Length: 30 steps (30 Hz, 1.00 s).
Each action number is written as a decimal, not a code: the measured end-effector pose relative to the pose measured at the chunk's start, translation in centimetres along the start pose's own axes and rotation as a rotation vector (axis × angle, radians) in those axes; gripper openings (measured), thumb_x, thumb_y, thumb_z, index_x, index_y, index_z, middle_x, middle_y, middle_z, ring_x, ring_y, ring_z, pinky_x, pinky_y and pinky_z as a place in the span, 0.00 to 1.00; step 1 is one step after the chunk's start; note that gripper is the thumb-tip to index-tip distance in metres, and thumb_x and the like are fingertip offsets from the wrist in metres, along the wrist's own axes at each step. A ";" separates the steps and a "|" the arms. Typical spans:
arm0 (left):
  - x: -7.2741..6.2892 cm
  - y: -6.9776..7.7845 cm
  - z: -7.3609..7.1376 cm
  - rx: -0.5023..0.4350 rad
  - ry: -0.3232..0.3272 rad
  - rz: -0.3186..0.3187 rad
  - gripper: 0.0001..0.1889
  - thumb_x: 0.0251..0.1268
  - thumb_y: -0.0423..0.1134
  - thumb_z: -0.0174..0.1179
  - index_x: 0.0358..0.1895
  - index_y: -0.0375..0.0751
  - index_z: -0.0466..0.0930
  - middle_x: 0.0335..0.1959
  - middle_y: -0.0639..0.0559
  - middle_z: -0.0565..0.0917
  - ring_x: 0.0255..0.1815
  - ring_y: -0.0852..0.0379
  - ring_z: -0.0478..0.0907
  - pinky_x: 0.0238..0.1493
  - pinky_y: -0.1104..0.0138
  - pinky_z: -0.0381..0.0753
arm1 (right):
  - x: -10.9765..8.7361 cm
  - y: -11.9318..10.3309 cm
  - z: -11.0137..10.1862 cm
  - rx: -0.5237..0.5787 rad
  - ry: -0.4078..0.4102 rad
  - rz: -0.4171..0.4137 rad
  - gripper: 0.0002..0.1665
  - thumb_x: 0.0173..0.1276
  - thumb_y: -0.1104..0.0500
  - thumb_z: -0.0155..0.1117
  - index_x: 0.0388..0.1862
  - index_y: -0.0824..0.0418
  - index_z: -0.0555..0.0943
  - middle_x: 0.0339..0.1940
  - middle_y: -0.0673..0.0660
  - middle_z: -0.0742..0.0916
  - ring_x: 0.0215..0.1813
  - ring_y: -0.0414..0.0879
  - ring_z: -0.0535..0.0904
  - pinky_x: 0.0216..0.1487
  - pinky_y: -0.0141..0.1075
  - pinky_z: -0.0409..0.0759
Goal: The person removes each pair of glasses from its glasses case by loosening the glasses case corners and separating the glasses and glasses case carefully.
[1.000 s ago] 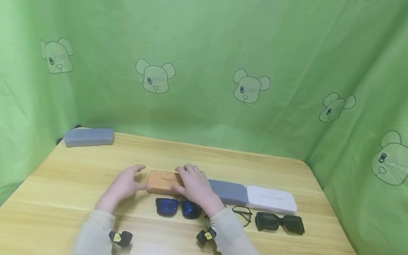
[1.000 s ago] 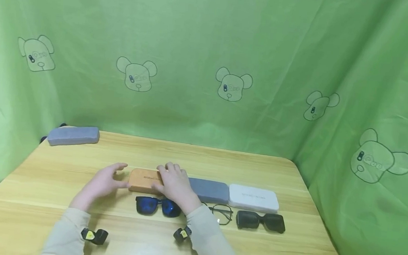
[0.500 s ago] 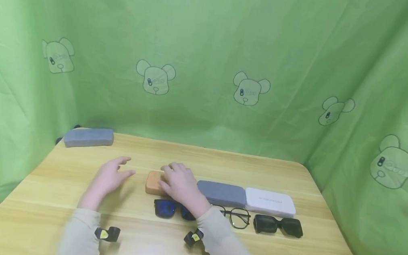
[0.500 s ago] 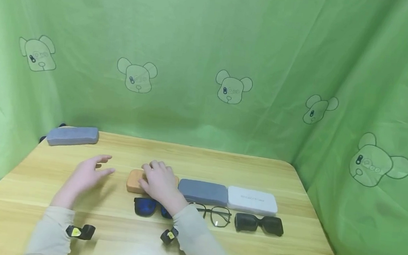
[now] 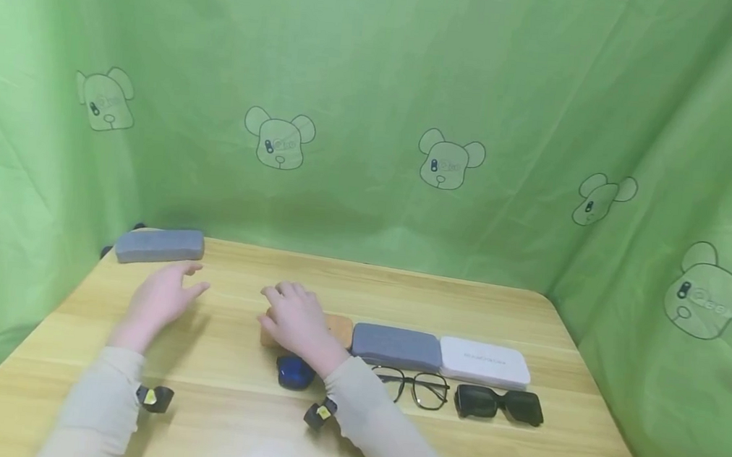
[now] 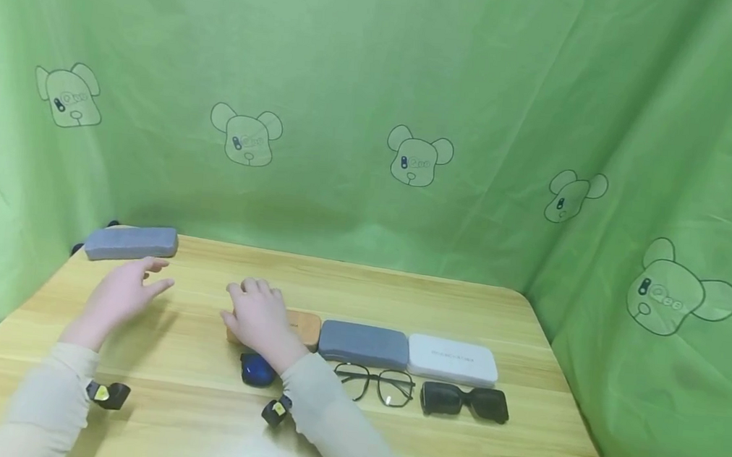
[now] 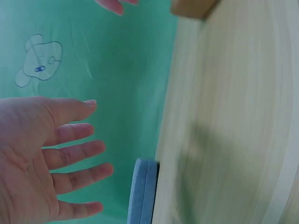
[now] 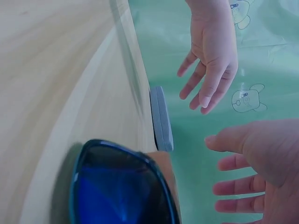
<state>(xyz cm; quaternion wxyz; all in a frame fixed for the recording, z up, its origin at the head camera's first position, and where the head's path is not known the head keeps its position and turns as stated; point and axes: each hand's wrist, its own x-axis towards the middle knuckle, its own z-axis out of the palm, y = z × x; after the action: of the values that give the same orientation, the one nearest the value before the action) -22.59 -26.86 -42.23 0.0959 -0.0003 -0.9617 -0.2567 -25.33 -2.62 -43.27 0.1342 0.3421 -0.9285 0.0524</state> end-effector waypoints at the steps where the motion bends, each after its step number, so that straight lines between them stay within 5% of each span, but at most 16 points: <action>1: 0.1 -0.4 -0.1 0.010 0.007 0.002 0.28 0.71 0.48 0.54 0.66 0.30 0.68 0.63 0.29 0.74 0.63 0.30 0.71 0.64 0.39 0.69 | 0.3 -0.2 0.0 -0.004 -0.009 0.003 0.27 0.69 0.43 0.59 0.63 0.51 0.74 0.57 0.53 0.83 0.59 0.49 0.78 0.54 0.42 0.80; 20: 3.6 -6.5 -2.3 0.214 0.183 0.088 0.30 0.62 0.50 0.62 0.63 0.34 0.71 0.63 0.29 0.73 0.60 0.25 0.70 0.56 0.31 0.68 | 5.5 -3.5 1.9 0.053 -0.083 0.025 0.40 0.67 0.37 0.60 0.74 0.49 0.62 0.66 0.55 0.76 0.67 0.51 0.73 0.62 0.44 0.78; 30: 5.1 -9.2 -2.0 0.165 0.049 -0.004 0.42 0.62 0.51 0.63 0.73 0.34 0.56 0.72 0.26 0.57 0.67 0.21 0.55 0.61 0.26 0.56 | 8.6 -4.2 2.9 0.121 -0.092 0.017 0.42 0.68 0.36 0.58 0.75 0.50 0.60 0.71 0.57 0.72 0.71 0.50 0.70 0.68 0.45 0.75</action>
<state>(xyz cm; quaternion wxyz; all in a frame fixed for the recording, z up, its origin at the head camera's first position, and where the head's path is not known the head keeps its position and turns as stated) -27.71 -36.11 -44.16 0.1187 0.0159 -0.9769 -0.1767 -29.52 -11.72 -43.61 0.0699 0.3439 -0.9317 0.0939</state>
